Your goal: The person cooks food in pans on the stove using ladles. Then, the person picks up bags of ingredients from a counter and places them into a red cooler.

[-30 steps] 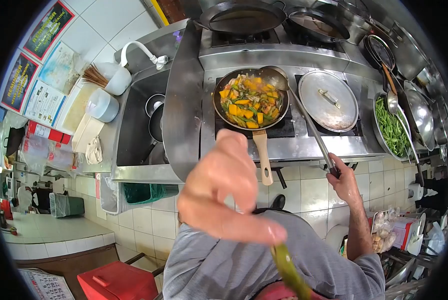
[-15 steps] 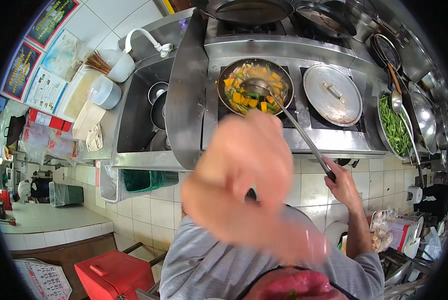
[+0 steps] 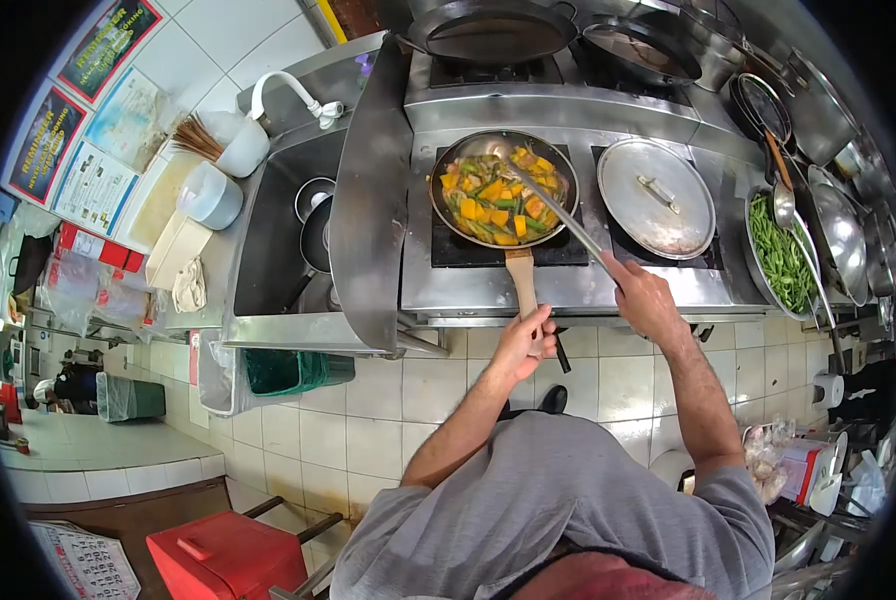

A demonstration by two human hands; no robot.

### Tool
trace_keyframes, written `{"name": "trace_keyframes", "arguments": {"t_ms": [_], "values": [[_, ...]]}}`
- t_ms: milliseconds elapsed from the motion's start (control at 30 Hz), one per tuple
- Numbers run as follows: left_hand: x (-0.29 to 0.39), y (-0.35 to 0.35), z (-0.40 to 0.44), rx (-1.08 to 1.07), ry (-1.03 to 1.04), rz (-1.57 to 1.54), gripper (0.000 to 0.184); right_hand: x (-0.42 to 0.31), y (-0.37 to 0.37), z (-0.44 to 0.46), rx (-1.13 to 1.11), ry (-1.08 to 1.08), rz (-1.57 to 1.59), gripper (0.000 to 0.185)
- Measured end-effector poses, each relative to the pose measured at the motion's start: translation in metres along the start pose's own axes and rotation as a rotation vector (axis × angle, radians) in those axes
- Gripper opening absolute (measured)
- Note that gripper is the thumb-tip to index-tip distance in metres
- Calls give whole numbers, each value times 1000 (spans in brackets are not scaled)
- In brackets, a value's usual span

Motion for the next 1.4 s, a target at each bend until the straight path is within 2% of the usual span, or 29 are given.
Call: {"name": "trace_keyframes", "arguments": {"t_ms": [67, 100, 167, 233, 300, 333, 400, 467, 533, 600, 667, 733, 833, 1000, 1067, 1167, 1200, 1267, 1333, 1400], "values": [[2, 0, 11, -133, -96, -20, 22, -4, -17, -10, -101, -22, -41, 53], [3, 0, 14, -135, -99, -22, 22, -5, -30, -17, -92, -17, -17, 55], [7, -1, 20, -53, -28, 39, 28, -8, -60, -33, -120, -3, -25, 56], [9, -3, 39, -67, 5, 39, 28, -8, -78, -50, -152, 18, -31, 57], [10, 4, 36, -39, 117, 44, 26, -5, -89, -63, -203, 156, 6, 58], [5, 10, 30, -55, 126, 46, 26, -2, -89, -67, -187, 156, -5, 58], [-10, 16, 3, -19, 23, 55, 25, 6, -79, -76, -119, 199, 76, 59], [-18, 13, 13, 14, 33, 81, 22, 4, -63, -71, -77, 238, 144, 59], [-11, 3, 51, -75, 151, 72, 18, 0, -49, -62, -24, 359, 253, 58], [3, 10, 46, -96, 139, 35, 16, 6, -35, -57, -14, 388, 262, 57], [-8, 6, 21, -2, 51, 88, 18, 9, -20, -56, -31, 434, 275, 56], [-15, 9, 10, -5, 52, 82, 19, 0, -2, -55, -59, 485, 343, 55], [-15, 10, 14, -11, 78, 88, 19, -12, 27, -57, -79, 627, 652, 57], [-7, 6, 18, -21, 68, 84, 17, -28, -12, -68, -141, 581, 623, 57], [-3, 2, 25, -8, 73, 86, 16, -26, -38, -71, -120, 394, 472, 58], [2, 5, 35, -17, 88, 107, 15, -18, -66, -79, -177, 367, 412, 57], [2, 6, 39, -22, 110, 84, 16, -14, -63, -82, -171, 369, 410, 57], [-5, 9, 34, -37, 129, 66, 16, -6, -51, -88, -54, 224, 275, 55], [-23, 13, 7, -16, 85, 128, 19, -9, -45, -84, -41, 225, 272, 54], [-24, 13, 14, 1, 51, 151, 18, -13, -39, -81, -43, 341, 395, 54]]}}
Point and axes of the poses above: each hand's wrist, its own z-axis towards the middle knuckle, its own y-axis out of the palm, x = y × z, the point moved 1 cm from there along z, towards the middle knuckle, and after that the axes turned 14 degrees about x, right-handed, at the moved point
